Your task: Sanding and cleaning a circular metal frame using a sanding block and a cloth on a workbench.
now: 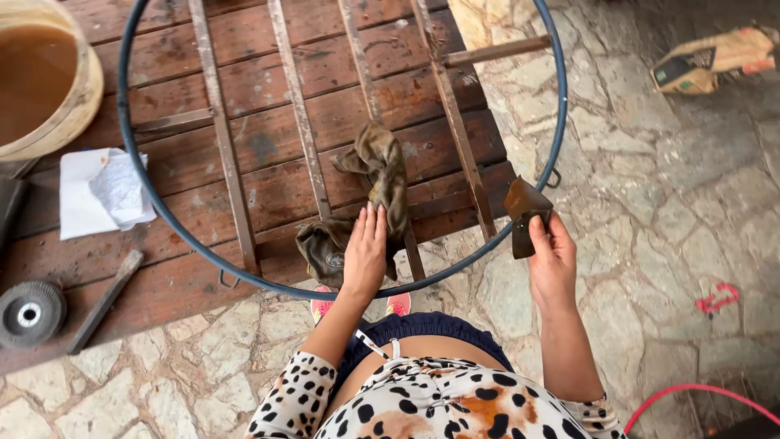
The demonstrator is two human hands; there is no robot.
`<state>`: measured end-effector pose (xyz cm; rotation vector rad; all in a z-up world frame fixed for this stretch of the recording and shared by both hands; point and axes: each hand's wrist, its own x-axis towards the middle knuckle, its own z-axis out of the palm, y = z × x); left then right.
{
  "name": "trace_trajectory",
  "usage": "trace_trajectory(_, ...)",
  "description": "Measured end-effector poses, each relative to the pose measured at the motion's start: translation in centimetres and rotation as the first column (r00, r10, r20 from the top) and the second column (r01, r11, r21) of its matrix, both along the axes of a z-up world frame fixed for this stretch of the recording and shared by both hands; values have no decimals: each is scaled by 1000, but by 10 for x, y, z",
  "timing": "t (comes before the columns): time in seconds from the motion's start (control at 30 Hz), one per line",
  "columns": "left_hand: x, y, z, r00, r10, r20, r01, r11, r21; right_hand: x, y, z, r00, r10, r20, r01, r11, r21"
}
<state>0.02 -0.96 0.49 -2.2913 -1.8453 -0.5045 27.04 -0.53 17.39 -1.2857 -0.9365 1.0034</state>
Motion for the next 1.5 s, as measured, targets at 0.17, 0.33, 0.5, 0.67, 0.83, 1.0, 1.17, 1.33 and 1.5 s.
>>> trace_trajectory(0.17, 5, -31, 2, 975, -23, 223, 51, 991, -123, 5, 6, -6, 999, 41, -17, -40, 999, 11)
trace_trajectory(0.33, -26, -48, 25, 722, 236, 650, 134, 874, -467, 4, 7, 1, 998, 57, -22, -57, 998, 20)
trace_trajectory(0.5, -112, -93, 47, 518, 232, 823, -332, 942, -56, 13, 1, 13, 1000, 27, -8, -26, 998, 55)
trace_trajectory(0.67, -84, -75, 225, 685, 474, 553, -528, 846, -71, 19, -9, 10, 999, 8, -37, -7, 999, 42)
trace_trajectory(0.83, -23, -16, 119, 879, 476, 42, -476, 879, 15, 12, -18, 23, 998, 16, -59, -14, 1000, 23)
trace_trajectory(1.0, 26, 31, 5, 964, 207, -165, -197, 977, 75, 27, -34, 13, 999, -7, -48, 7, 1000, -9)
trace_trajectory(1.17, 21, 42, -15, 965, 166, -202, -159, 986, 51, 28, -45, 2, 997, -29, -75, 24, 997, -67)
trace_trajectory(1.33, 6, 30, -68, 891, 49, -451, -138, 976, -167, 21, -46, 22, 987, -35, -157, 26, 998, -64)
trace_trajectory(1.5, 8, 21, -71, 911, -38, -410, -219, 798, -561, 41, -47, 5, 946, -60, -319, 39, 997, -73)
